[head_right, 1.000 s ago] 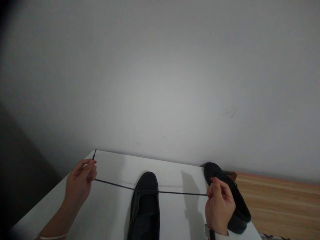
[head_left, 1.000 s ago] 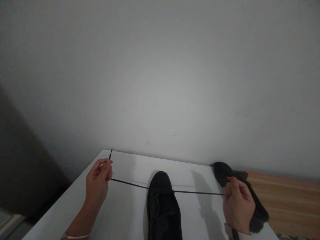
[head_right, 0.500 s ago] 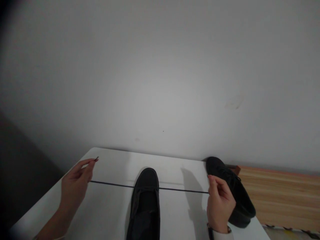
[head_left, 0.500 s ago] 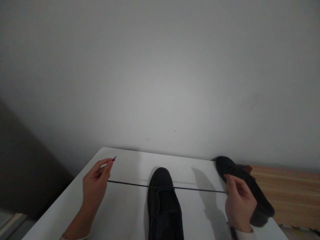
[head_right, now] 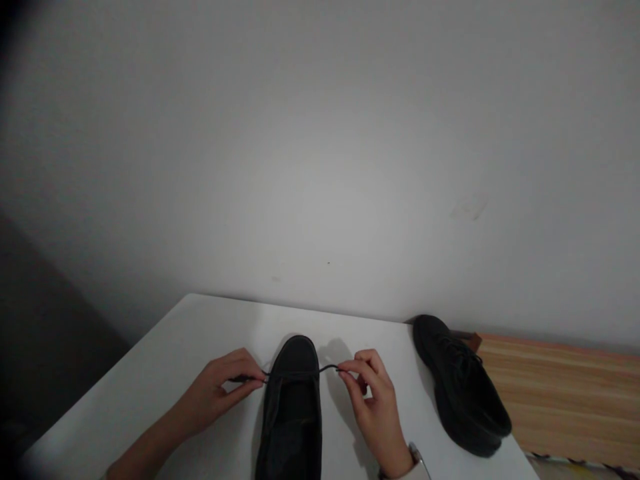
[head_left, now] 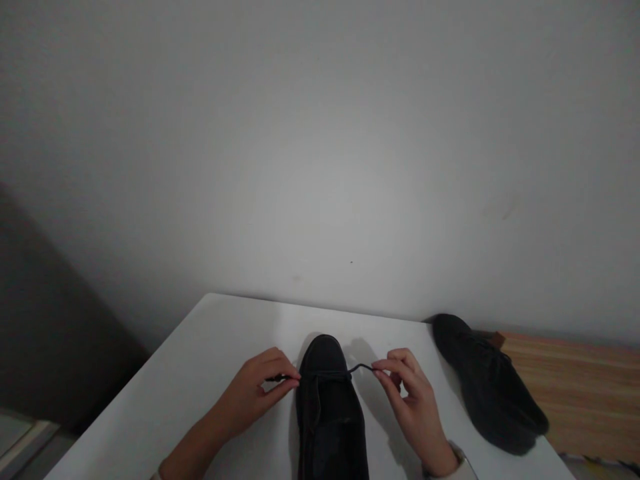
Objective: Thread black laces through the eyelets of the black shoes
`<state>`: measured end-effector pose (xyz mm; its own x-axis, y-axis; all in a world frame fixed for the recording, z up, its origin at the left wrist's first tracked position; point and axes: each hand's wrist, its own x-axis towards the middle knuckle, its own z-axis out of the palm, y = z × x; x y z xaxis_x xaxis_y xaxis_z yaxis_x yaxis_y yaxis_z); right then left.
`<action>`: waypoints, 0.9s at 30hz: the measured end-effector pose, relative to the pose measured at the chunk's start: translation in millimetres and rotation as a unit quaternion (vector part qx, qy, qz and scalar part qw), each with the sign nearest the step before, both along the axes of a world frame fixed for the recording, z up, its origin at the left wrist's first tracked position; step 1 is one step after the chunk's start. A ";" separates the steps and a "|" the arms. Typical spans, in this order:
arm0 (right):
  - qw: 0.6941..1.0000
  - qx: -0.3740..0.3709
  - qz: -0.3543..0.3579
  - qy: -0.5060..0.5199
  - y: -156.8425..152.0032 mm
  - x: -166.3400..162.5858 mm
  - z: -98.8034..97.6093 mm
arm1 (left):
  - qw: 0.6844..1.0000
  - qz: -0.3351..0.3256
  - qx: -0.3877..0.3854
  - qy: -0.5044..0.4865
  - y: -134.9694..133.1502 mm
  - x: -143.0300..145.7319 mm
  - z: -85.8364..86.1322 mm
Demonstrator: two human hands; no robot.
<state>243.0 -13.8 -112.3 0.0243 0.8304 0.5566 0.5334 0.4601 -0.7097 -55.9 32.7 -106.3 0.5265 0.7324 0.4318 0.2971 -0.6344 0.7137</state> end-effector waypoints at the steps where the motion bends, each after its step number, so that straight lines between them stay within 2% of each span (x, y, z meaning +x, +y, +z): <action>1: 1.000 0.000 0.009 -0.003 0.1 -1.5 -1.3 | 1.000 -0.008 -0.003 0.001 -0.7 0.0 -0.4; 9: 0.995 -0.033 0.087 -0.020 1.9 -2.8 -9.6 | 1.000 -0.025 0.004 0.011 -5.6 11.1 -6.7; 15: 0.995 -0.045 0.083 -0.028 -0.1 -6.8 -6.2 | 0.998 -0.029 0.056 -0.016 -4.1 18.0 -9.8; 20: 0.992 -0.045 0.102 -0.054 -1.6 -7.7 0.7 | 0.992 0.001 0.120 -0.028 -3.4 18.2 -10.8; 27: 0.991 -0.041 0.109 -0.063 -1.9 -7.3 0.5 | 0.990 0.021 0.138 -0.011 -7.4 17.6 -10.5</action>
<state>235.7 -15.8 -111.8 -0.2264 0.8513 0.4734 0.5144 0.5172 -0.6840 -38.3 25.3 -116.8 0.4858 0.6068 0.6291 0.3144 -0.7929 0.5220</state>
